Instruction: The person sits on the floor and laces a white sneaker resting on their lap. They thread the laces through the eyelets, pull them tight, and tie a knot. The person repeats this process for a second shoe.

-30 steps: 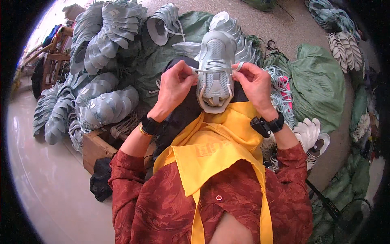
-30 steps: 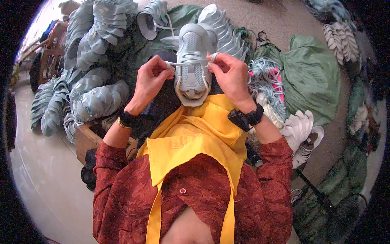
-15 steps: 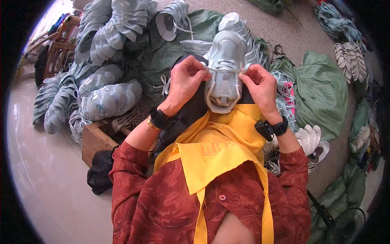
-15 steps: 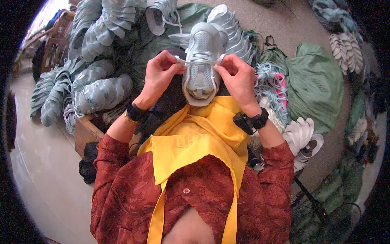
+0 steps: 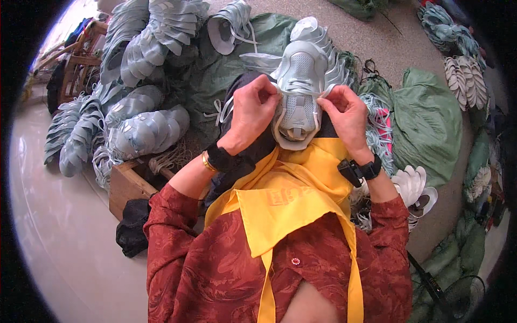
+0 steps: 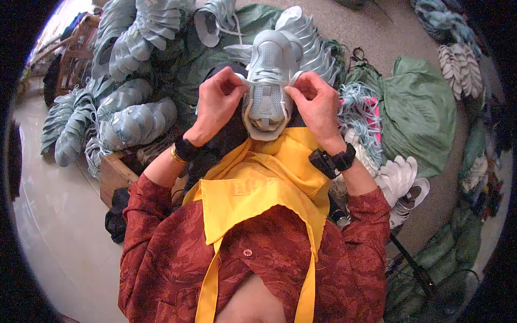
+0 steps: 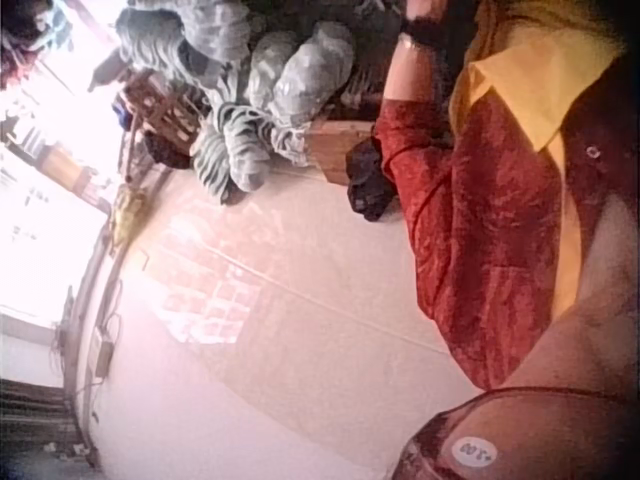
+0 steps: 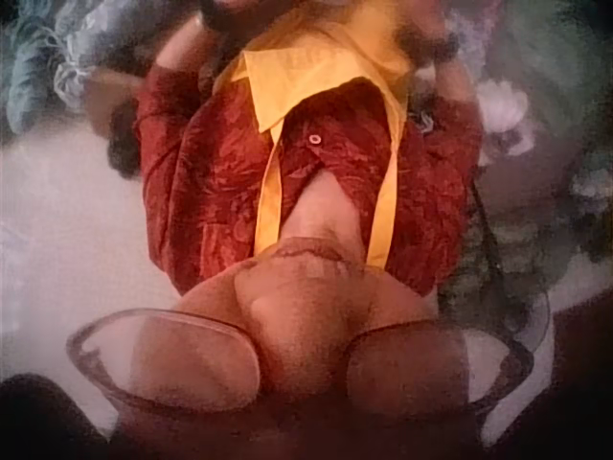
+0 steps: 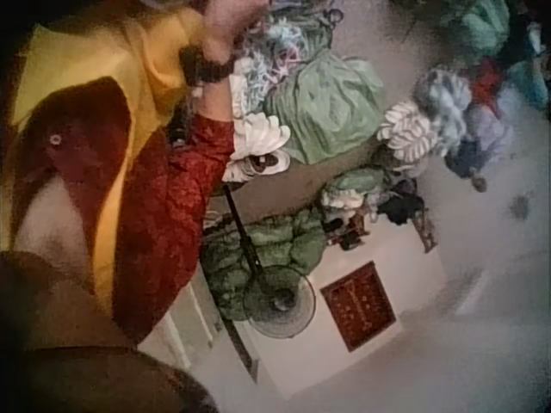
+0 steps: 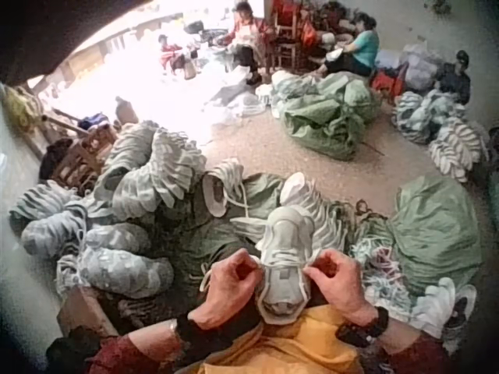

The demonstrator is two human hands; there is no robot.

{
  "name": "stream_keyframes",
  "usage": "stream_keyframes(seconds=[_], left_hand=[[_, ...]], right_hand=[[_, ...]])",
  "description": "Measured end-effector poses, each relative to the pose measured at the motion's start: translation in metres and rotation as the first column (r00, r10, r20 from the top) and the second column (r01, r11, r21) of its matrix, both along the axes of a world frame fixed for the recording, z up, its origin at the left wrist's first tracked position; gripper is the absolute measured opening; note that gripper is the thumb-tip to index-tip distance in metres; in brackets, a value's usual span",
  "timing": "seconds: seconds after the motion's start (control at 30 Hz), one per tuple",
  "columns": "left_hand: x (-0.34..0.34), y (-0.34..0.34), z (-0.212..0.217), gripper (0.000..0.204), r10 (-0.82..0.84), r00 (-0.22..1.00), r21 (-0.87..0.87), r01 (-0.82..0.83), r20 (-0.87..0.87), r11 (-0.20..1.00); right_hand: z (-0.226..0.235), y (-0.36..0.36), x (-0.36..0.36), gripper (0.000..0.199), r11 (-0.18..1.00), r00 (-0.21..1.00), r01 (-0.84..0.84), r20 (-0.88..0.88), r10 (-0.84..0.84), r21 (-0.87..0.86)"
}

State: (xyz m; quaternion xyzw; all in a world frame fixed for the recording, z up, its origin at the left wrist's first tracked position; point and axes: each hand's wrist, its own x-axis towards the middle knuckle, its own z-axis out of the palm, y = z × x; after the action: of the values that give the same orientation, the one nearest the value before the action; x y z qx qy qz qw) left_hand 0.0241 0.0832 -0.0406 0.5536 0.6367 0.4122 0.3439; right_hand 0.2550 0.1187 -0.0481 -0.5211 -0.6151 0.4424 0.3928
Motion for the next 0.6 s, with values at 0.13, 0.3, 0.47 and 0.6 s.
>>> stream_keyframes(seconds=[0.13, 0.3, 0.47, 0.6], left_hand=[[-0.004, 0.006, 0.003, 0.012, -0.046, 0.999, -0.028, 0.045, -0.026, 0.999], [0.001, 0.005, 0.006, 0.012, -0.045, 0.998, 0.002, 0.045, -0.047, 0.999], [0.0, 0.004, 0.004, 0.018, -0.033, 0.997, 0.048, 0.036, -0.069, 0.998], [0.001, 0.003, 0.006, 0.023, -0.008, 0.982, 0.111, 0.03, -0.189, 0.993]], right_hand=[[0.006, -0.002, 0.0, 0.013, 0.999, 0.994, 0.012, 0.104, -0.017, 0.047], [0.021, -0.005, -0.003, 0.018, 0.946, 0.953, -0.118, 0.302, 0.022, 0.303], [0.039, -0.013, -0.01, 0.022, 0.922, 0.924, -0.212, 0.373, 0.082, 0.324], [0.04, -0.014, -0.009, 0.019, 0.953, 0.9, -0.211, 0.424, 0.104, 0.215]])
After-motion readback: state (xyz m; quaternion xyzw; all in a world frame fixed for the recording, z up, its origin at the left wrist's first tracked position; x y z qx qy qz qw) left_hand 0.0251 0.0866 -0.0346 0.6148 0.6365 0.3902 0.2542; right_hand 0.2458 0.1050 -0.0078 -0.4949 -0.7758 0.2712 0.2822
